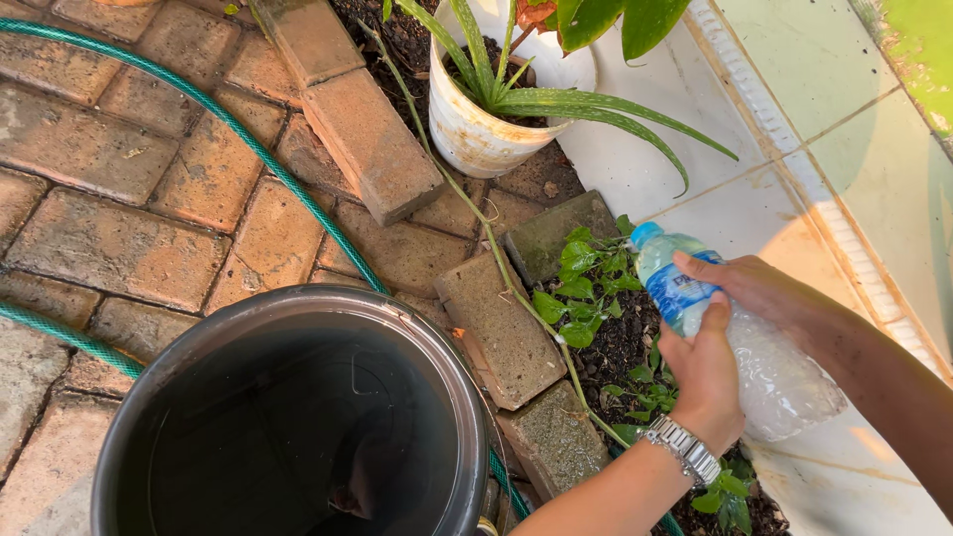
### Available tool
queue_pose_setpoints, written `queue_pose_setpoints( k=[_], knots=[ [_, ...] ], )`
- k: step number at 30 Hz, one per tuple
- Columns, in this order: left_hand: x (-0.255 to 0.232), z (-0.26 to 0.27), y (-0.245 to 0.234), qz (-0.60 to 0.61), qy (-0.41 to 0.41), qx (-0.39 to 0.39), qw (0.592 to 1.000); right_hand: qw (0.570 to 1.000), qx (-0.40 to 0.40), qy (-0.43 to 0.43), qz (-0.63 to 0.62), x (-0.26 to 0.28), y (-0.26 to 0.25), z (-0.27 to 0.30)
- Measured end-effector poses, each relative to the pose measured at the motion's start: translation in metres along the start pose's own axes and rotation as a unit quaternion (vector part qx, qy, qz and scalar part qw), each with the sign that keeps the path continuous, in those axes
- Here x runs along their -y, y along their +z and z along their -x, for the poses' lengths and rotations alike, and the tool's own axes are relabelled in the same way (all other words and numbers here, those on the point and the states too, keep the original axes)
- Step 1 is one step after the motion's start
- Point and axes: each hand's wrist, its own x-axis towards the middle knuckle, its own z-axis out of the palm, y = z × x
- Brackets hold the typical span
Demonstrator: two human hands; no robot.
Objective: The person waters plants in a garden bed by hand using a plastic water bottle and a bucket of water.
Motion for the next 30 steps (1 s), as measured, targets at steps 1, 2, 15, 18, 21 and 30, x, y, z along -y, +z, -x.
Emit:
queue_pose_setpoints(
  k=[1,2,15,18,21,30],
  knots=[
    [0.000,0.000,0.001,-0.015,-0.011,-0.002,1.000,1.000,-0.004,0.004,-0.019,-0.001,-0.002,-0.001],
    [0.000,0.002,0.002,-0.015,-0.011,-0.002,1.000,1.000,-0.004,0.004,-0.019,-0.003,-0.003,-0.002],
    [0.001,0.010,-0.010,-0.008,-0.060,-0.001,0.998,1.000,-0.011,0.023,0.012,-0.011,0.005,0.000],
    [0.005,0.012,-0.012,-0.020,-0.081,-0.010,0.996,0.999,-0.015,0.036,0.006,-0.016,0.006,0.003],
    [0.012,0.015,-0.016,-0.004,-0.083,-0.015,0.996,0.999,-0.016,0.040,0.008,-0.020,0.009,0.009],
    [0.000,0.016,-0.022,-0.010,-0.063,-0.033,0.997,1.000,-0.015,-0.015,0.008,-0.019,0.022,0.007]
  ],
)
